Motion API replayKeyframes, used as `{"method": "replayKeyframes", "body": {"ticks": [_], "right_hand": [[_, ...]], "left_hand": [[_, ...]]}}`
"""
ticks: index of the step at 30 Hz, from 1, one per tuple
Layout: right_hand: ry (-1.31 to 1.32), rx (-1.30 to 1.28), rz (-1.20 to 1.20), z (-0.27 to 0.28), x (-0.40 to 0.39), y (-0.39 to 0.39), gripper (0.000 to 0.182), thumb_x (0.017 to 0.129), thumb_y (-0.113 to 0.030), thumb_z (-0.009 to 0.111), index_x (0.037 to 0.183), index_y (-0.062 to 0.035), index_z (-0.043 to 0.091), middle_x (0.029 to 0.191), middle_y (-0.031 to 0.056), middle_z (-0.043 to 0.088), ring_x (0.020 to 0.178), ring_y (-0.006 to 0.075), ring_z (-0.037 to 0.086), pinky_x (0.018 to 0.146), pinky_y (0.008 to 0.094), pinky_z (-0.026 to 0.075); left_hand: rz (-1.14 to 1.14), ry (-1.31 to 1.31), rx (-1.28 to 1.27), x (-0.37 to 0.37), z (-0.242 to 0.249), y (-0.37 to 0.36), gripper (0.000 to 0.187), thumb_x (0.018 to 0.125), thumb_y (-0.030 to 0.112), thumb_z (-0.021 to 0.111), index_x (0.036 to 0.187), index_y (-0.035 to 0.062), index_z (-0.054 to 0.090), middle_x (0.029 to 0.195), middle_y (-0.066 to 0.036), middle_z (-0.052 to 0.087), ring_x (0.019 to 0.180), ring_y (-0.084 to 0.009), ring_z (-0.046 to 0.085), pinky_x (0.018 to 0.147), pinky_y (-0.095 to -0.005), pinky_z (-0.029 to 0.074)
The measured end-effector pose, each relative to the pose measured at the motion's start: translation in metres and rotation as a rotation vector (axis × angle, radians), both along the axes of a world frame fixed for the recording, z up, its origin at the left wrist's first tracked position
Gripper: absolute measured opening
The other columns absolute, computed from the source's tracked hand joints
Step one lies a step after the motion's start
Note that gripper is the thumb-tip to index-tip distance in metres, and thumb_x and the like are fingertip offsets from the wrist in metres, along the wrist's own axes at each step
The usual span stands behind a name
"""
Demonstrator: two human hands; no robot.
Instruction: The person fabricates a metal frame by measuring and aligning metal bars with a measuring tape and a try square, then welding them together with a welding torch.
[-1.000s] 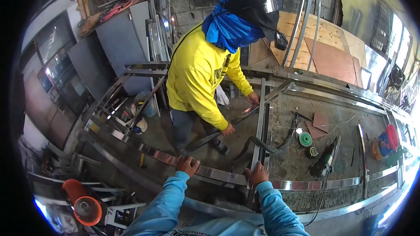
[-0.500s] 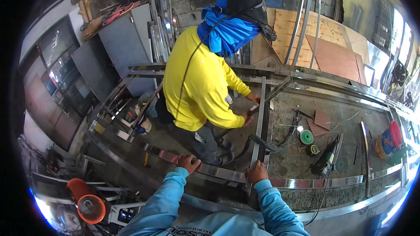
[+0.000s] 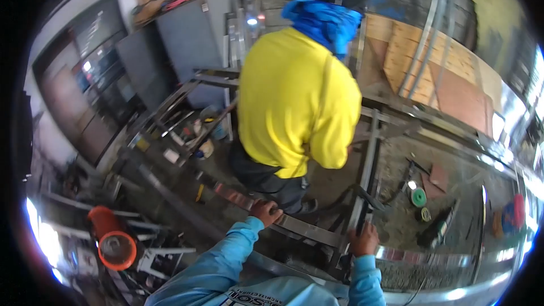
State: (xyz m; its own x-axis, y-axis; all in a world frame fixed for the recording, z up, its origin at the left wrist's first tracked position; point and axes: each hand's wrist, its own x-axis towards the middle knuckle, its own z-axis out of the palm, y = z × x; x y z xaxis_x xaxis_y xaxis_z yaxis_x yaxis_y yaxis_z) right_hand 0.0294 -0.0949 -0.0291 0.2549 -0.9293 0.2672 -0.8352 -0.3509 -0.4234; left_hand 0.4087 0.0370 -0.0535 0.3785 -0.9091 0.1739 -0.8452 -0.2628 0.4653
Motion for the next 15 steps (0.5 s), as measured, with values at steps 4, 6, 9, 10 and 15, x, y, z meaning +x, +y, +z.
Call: {"method": "replayKeyframes", "body": {"ticks": [4, 6, 9, 10, 15], "right_hand": [[-0.048, 0.227, -0.058, 0.007, -0.046, 0.008, 0.054, 0.080, -0.024, 0.071, 0.123, 0.0043, 0.055, 0.118, 0.0284, 0.058, 0.111, 0.0477, 0.055, 0.095, 0.0530, 0.046], [-0.017, 0.112, -0.024, -0.015, -0.074, 0.015, 0.050, 0.081, -0.023, 0.070, 0.120, 0.0043, 0.055, 0.112, 0.0268, 0.059, 0.107, 0.0466, 0.056, 0.091, 0.0533, 0.047], [-0.013, 0.174, -0.057, -0.027, -0.098, 0.023, 0.045, 0.082, -0.021, 0.070, 0.117, 0.0033, 0.055, 0.108, 0.0255, 0.060, 0.104, 0.0457, 0.056, 0.090, 0.0529, 0.046], [-0.070, 0.222, -0.057, -0.005, -0.094, 0.034, 0.043, 0.082, -0.021, 0.069, 0.115, 0.0027, 0.056, 0.107, 0.0249, 0.060, 0.104, 0.0454, 0.056, 0.091, 0.0526, 0.046], [-0.071, 0.173, -0.002, -0.006, -0.105, 0.045, 0.032, 0.083, -0.019, 0.069, 0.108, -0.0014, 0.058, 0.104, 0.0222, 0.062, 0.099, 0.0434, 0.058, 0.087, 0.0507, 0.048]], "left_hand": [[0.014, -0.018, -0.064, 0.002, -0.006, 0.001, 0.042, 0.084, 0.050, 0.067, 0.097, 0.0105, 0.068, 0.096, -0.012, 0.070, 0.099, -0.0356, 0.063, 0.101, -0.0472, 0.040], [-0.009, -0.053, -0.031, 0.003, -0.005, -0.001, 0.042, 0.084, 0.050, 0.067, 0.097, 0.0099, 0.068, 0.096, -0.012, 0.070, 0.099, -0.0354, 0.063, 0.100, -0.0470, 0.041], [0.008, -0.033, -0.051, 0.002, -0.004, 0.000, 0.041, 0.084, 0.049, 0.067, 0.093, 0.0091, 0.067, 0.095, -0.013, 0.070, 0.097, -0.0351, 0.064, 0.100, -0.0460, 0.042], [0.022, -0.023, -0.059, 0.002, -0.004, 0.000, 0.042, 0.085, 0.049, 0.066, 0.094, 0.0086, 0.068, 0.095, -0.013, 0.071, 0.098, -0.0346, 0.064, 0.102, -0.0468, 0.041], [0.017, 0.004, -0.140, 0.001, -0.009, -0.001, 0.036, 0.083, 0.045, 0.068, 0.087, 0.0095, 0.068, 0.083, -0.013, 0.071, 0.087, -0.0354, 0.066, 0.099, -0.0477, 0.043]]}}
